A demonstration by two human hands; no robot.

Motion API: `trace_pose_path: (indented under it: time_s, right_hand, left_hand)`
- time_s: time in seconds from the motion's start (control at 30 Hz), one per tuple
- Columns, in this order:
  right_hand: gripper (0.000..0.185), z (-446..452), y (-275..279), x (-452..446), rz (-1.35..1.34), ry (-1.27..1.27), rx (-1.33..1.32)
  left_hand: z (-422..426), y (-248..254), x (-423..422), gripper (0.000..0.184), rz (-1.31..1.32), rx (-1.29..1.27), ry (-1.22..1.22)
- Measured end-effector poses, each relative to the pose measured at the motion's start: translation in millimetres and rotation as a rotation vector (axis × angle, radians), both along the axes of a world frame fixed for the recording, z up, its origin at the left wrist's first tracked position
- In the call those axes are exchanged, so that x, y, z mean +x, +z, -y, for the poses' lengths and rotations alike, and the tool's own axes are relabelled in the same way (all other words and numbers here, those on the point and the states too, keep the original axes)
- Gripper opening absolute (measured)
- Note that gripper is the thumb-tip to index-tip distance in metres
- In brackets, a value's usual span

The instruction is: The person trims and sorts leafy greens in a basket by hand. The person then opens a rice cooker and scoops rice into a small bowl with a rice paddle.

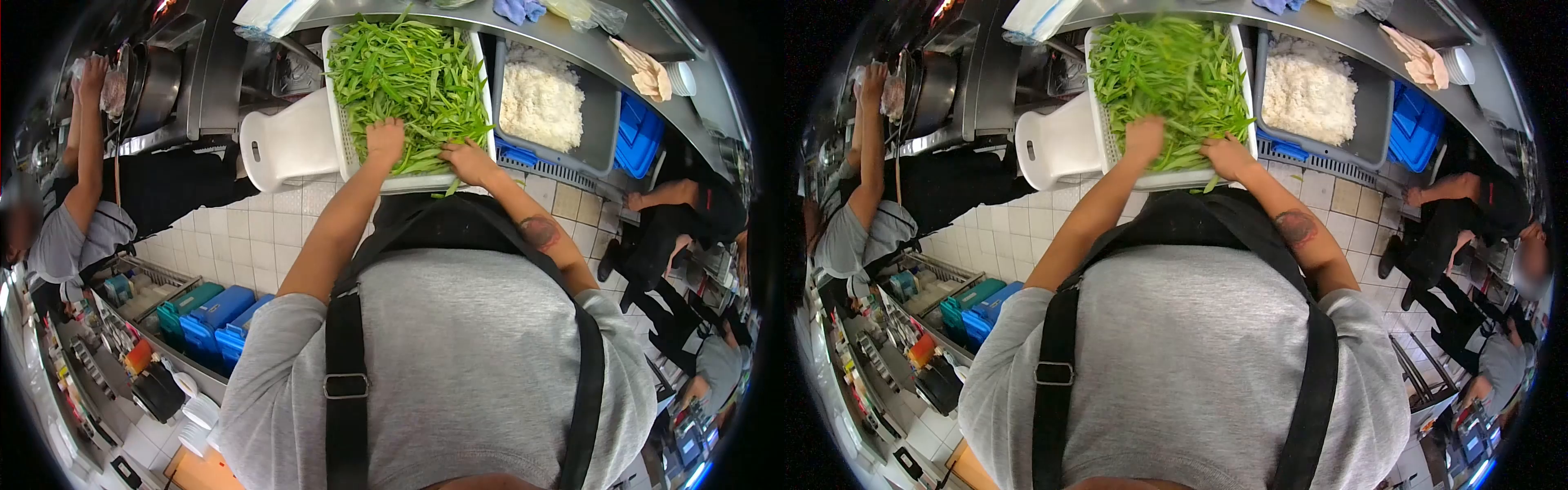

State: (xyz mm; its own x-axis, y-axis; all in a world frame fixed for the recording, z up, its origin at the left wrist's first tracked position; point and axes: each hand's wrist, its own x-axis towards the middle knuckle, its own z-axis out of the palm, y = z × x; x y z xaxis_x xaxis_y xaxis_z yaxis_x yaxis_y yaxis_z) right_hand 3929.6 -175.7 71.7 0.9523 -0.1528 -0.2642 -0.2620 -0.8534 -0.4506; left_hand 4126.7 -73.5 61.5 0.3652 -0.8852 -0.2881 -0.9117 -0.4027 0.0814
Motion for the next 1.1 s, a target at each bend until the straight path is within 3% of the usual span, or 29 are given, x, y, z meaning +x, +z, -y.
trace_pose_path:
  time_s: [0.03,0.2,0.27,0.43,0.53,0.63,0.83,1.03,1.1]
  right_hand:
    - [0.035,0,4,2,-0.001,-0.022,0.015]
    - [0.022,-1,56,28,0.125,-0.231,0.0]
    - [0.017,9,67,44,0.182,-0.388,-0.16]
    - [0.014,50,24,83,0.136,-0.586,-0.287]
    - [0.015,60,10,94,0.103,-0.598,-0.289]
    - [0.015,67,12,94,0.099,-0.629,-0.125]
    - [0.019,75,29,84,0.421,-0.77,0.064]
    - [0.026,78,64,82,0.666,-0.884,0.418]
    - [0.022,81,81,79,0.751,-0.884,0.622]
  left_hand:
    - [-6,2,6,0.035,0.011,0.029,-0.025]
    - [-31,13,19,0.02,-0.136,-0.361,0.094]
    - [-35,25,17,0.017,-0.196,-0.512,0.181]
    - [-50,49,-5,0.015,-0.282,-0.866,0.292]
    - [-63,56,-15,0.016,-0.337,-0.893,0.364]
    - [-72,52,-14,0.019,-0.285,-0.892,0.357]
    - [-77,41,-13,0.024,-0.35,-0.741,0.381]
    - [-82,-9,-12,0.029,-0.432,-0.205,0.095]
    - [-79,-17,-14,0.025,-0.407,-0.15,0.093]
